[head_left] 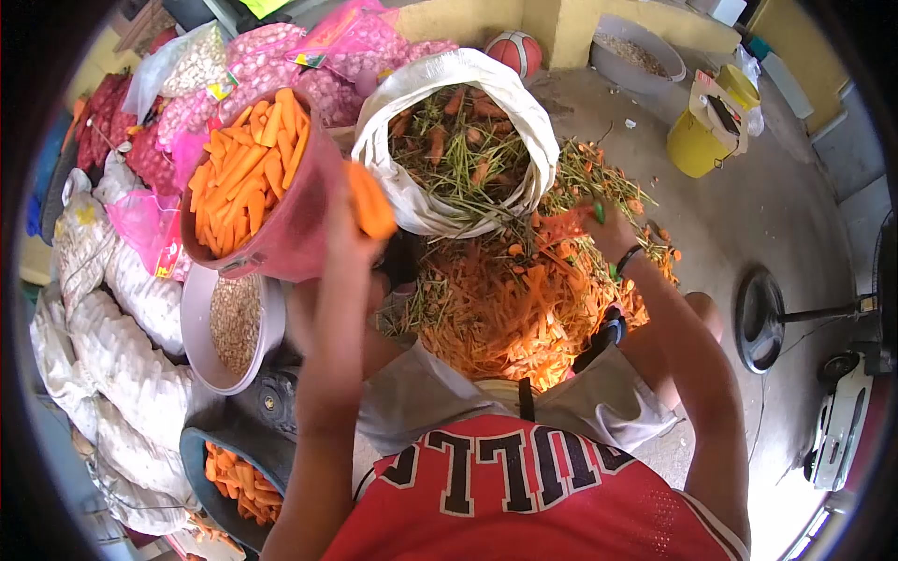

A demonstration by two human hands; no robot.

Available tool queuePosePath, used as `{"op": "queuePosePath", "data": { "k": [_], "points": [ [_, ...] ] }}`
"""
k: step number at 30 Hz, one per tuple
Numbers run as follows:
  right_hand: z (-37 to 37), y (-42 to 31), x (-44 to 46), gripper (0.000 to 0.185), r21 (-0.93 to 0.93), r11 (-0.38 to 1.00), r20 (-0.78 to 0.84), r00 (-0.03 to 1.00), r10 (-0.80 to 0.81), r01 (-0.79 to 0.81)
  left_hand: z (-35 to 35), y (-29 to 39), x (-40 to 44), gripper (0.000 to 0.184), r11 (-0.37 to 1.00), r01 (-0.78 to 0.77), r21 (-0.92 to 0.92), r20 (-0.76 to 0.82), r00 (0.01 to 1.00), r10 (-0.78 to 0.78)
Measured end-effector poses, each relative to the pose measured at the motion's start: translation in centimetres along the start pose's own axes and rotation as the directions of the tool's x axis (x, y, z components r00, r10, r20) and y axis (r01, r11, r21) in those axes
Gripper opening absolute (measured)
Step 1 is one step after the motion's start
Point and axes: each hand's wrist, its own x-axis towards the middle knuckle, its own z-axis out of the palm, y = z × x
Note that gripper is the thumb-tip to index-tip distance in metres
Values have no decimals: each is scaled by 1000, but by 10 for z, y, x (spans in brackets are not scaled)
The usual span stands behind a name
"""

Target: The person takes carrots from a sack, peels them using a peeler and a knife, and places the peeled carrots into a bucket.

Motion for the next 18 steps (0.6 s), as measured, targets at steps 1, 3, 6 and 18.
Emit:
{"op": "queuePosePath", "data": {
  "k": [1,3,6,18],
  "points": [
    [-9,6,8,35,-9,1000,-3,1000,27,-27,-30,41,48,35,993,47,-109,375,927,-3],
    [-16,6,8,37,10,996,-17,995,94,-94,22,95,49,53,929,-259,-265,20,962,274],
    [4,32,-3,33,116,988,42,995,95,-99,84,62,15,52,938,-264,-226,16,961,275],
    [-12,-20,-33,33,-173,979,472,882,-17,111,-14,-121,89,31,849,311,428,-227,946,-231]
  ]
}}
